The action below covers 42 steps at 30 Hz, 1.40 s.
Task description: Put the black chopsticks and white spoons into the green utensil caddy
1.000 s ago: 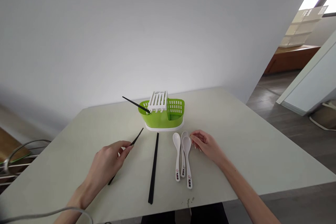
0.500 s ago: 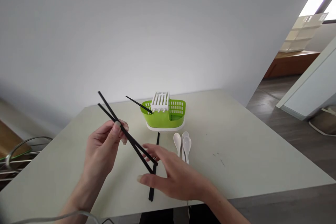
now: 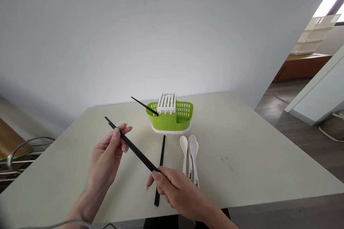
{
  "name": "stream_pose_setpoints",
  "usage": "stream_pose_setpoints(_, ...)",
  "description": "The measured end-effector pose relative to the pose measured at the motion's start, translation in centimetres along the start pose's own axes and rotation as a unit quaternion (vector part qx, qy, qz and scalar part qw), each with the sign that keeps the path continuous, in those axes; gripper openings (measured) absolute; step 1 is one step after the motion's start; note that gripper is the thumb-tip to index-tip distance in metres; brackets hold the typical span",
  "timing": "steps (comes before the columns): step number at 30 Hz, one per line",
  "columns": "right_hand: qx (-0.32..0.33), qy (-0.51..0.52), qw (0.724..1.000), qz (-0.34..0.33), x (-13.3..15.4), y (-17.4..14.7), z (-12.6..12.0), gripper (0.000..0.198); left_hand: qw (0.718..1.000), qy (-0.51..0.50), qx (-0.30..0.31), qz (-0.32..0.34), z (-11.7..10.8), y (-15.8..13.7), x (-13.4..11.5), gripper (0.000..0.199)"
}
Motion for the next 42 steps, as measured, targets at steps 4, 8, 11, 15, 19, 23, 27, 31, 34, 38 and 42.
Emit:
stream_pose_setpoints(4, 0.02, -0.006, 1.0, 0.014, -0.4, -0.4, 0.3, 0.06, 0.999, -0.009, 0.006, -0.038, -0.3, -0.1, 0.9, 0.051)
stream_pose_setpoints(8, 0.027, -0.029, 0.999, 0.022, -1.2, -0.8, 0.0, 0.059, 0.999, -0.024, 0.006, -0.043, -0.7, -0.1, 1.2, 0.049)
stream_pose_setpoints(11, 0.03, -0.036, 0.998, 0.029, -1.8, -1.1, -0.3, 0.059, 0.999, -0.034, 0.002, -0.042, -1.0, -0.1, 1.3, 0.047)
stream_pose_setpoints(15, 0.036, -0.025, 0.999, 0.023, -2.0, -1.4, -0.4, 0.062, 0.998, -0.037, 0.003, -0.048, -1.1, -0.2, 1.4, 0.047)
stream_pose_setpoints(19, 0.042, 0.003, 0.999, 0.034, -2.8, -1.6, -0.7, 0.066, 0.999, -0.018, 0.02, -0.044, -0.9, -0.4, 1.2, 0.048)
stream_pose_setpoints(23, 0.039, -0.007, 0.999, 0.035, -3.2, -1.9, -1.2, 0.065, 0.998, 0.014, 0.046, -0.032, -0.6, -0.6, 0.7, 0.045)
stream_pose_setpoints(27, 0.034, -0.028, 0.999, 0.032, -3.2, -2.1, -1.8, 0.068, 0.999, -0.001, 0.034, -0.011, -0.8, -0.3, -0.1, 0.04)
stream_pose_setpoints(31, 0.019, -0.053, 0.998, 0.019, -3.2, -2.6, -3.9, 0.07, 0.998, -0.058, -0.02, 0.031, -2.3, 1.9, -2.0, 0.037)
stream_pose_setpoints(34, -0.035, -0.066, 0.997, 0.001, -3.0, -3.4, -7.2, 0.073, 0.989, -0.096, -0.062, 0.093, -4.0, 4.5, -4.6, 0.028)
stream_pose_setpoints(38, -0.171, -0.072, 0.982, -0.027, -2.6, -4.7, -12.9, 0.071, 0.974, -0.106, -0.121, 0.162, -5.9, 8.1, -7.8, 0.012)
stream_pose_setpoints(42, -0.278, -0.022, 0.959, -0.051, -3.5, -5.5, -17.4, 0.073, 0.971, -0.072, -0.131, 0.186, -5.7, 11.4, -8.4, 0.017)
Point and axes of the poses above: each hand's wrist, its own y-axis towards the middle knuckle, its own z-axis out of the palm, x = y × z, the point moved 9 cm from there along y, towards the middle knuckle, and after that the axes turned 4 degrees about z, right-handed, at the moved point
